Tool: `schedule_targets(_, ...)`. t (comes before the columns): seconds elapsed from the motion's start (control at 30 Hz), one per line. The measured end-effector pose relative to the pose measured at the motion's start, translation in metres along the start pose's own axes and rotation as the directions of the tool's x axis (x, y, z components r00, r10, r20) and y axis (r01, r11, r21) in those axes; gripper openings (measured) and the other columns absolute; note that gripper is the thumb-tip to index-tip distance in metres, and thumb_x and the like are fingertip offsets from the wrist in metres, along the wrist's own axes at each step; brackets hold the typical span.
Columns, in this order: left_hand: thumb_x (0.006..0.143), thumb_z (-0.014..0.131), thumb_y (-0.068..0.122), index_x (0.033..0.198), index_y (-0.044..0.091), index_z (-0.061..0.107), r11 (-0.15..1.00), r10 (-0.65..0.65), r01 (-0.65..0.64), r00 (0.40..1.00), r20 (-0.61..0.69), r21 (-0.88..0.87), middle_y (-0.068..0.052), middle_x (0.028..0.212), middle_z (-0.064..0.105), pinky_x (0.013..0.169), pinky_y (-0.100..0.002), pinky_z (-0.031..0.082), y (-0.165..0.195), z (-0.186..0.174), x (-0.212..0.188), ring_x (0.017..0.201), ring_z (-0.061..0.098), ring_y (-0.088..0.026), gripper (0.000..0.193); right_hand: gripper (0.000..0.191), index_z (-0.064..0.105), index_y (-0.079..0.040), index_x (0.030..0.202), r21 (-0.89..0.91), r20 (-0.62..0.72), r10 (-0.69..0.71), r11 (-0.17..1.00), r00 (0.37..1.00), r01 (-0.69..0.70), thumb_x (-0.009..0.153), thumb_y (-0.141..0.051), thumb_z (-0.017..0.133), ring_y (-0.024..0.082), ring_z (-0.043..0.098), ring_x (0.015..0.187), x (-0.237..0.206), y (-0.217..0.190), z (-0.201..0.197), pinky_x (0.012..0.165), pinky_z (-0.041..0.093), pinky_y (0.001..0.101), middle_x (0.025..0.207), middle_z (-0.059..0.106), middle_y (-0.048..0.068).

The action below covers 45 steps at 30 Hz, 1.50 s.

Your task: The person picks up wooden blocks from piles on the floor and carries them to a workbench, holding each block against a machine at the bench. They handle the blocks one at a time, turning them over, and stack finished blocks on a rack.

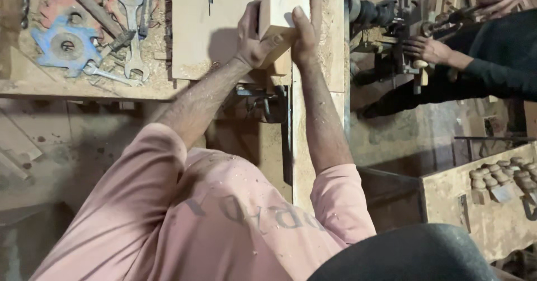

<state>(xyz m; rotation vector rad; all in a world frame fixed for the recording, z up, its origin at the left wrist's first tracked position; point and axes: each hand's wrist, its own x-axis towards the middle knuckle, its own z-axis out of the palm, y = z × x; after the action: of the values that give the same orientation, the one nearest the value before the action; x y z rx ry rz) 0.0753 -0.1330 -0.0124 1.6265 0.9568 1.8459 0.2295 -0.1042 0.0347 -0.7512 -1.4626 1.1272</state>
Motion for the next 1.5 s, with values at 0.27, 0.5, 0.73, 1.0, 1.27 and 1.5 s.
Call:
schedule_targets(0.27,0.090,0.073,0.073,0.145,-0.005,0.043,0.999,0.019,-0.018,1.000,-0.023,0.032,-0.020,0.131,0.063,0.106,-0.040,0.061,-0.021,0.002,-0.009,0.124,0.069,-0.029,0.100,0.066,0.051,0.005,0.141,0.088,-0.033,-0.131,0.987,0.991,0.133,0.090,-0.036,0.063,0.023,0.062,0.109,0.001,-0.001,0.017,0.098,0.050,0.0369,0.124,0.064,0.017)
schedule_targets(0.5,0.088,0.075,0.075,0.142,-0.005,0.043,1.000,0.008,-0.008,1.000,-0.018,-0.006,-0.018,0.129,0.062,0.107,-0.041,0.062,-0.042,0.003,0.018,0.123,0.068,-0.029,0.102,0.063,0.053,0.006,0.135,0.180,-0.064,-0.117,0.976,0.991,0.127,0.089,-0.033,0.068,0.023,0.061,0.110,0.037,0.009,0.020,0.096,0.050,0.0353,0.120,0.063,0.015)
schedule_targets(0.73,0.087,0.074,0.074,0.142,-0.006,0.045,1.000,0.006,-0.005,0.999,-0.042,0.029,-0.018,0.129,0.063,0.105,-0.041,0.060,-0.068,0.000,0.058,0.122,0.069,-0.028,0.101,0.061,0.054,0.005,0.130,0.134,-0.047,-0.125,0.982,0.991,0.131,0.088,-0.037,0.065,0.023,0.062,0.107,0.081,0.026,0.015,0.095,0.051,0.0368,0.114,0.064,0.014)
schedule_targets(1.0,0.088,0.074,0.072,0.143,-0.005,0.045,0.998,-0.055,0.055,0.997,-0.062,0.005,-0.019,0.130,0.063,0.104,-0.041,0.059,-0.085,-0.001,0.096,0.122,0.068,-0.029,0.099,0.071,0.053,0.008,0.132,0.070,-0.107,-0.043,0.996,0.993,0.050,0.084,-0.043,0.066,0.025,0.060,0.108,0.127,0.030,0.021,0.096,0.051,0.0379,0.115,0.062,0.016)
schedule_targets(1.27,0.086,0.074,0.074,0.139,-0.006,0.048,0.998,-0.050,0.053,0.996,-0.072,0.042,-0.020,0.126,0.064,0.101,-0.043,0.057,-0.097,-0.004,0.115,0.118,0.068,-0.031,0.100,0.070,0.054,0.009,0.131,0.018,-0.109,-0.053,0.998,0.993,0.055,0.086,-0.044,0.064,0.025,0.061,0.109,0.147,0.032,0.021,0.099,0.050,0.0381,0.117,0.063,0.017)
schedule_targets(1.5,0.086,0.074,0.073,0.141,-0.004,0.049,0.998,-0.039,0.042,0.998,-0.058,0.043,-0.018,0.128,0.061,0.103,-0.042,0.055,-0.110,-0.004,0.133,0.121,0.066,-0.031,0.098,0.072,0.052,0.009,0.131,0.065,-0.136,-0.043,0.997,0.990,0.052,0.083,-0.044,0.065,0.024,0.061,0.106,0.171,0.041,0.022,0.095,0.051,0.0379,0.115,0.062,0.016)
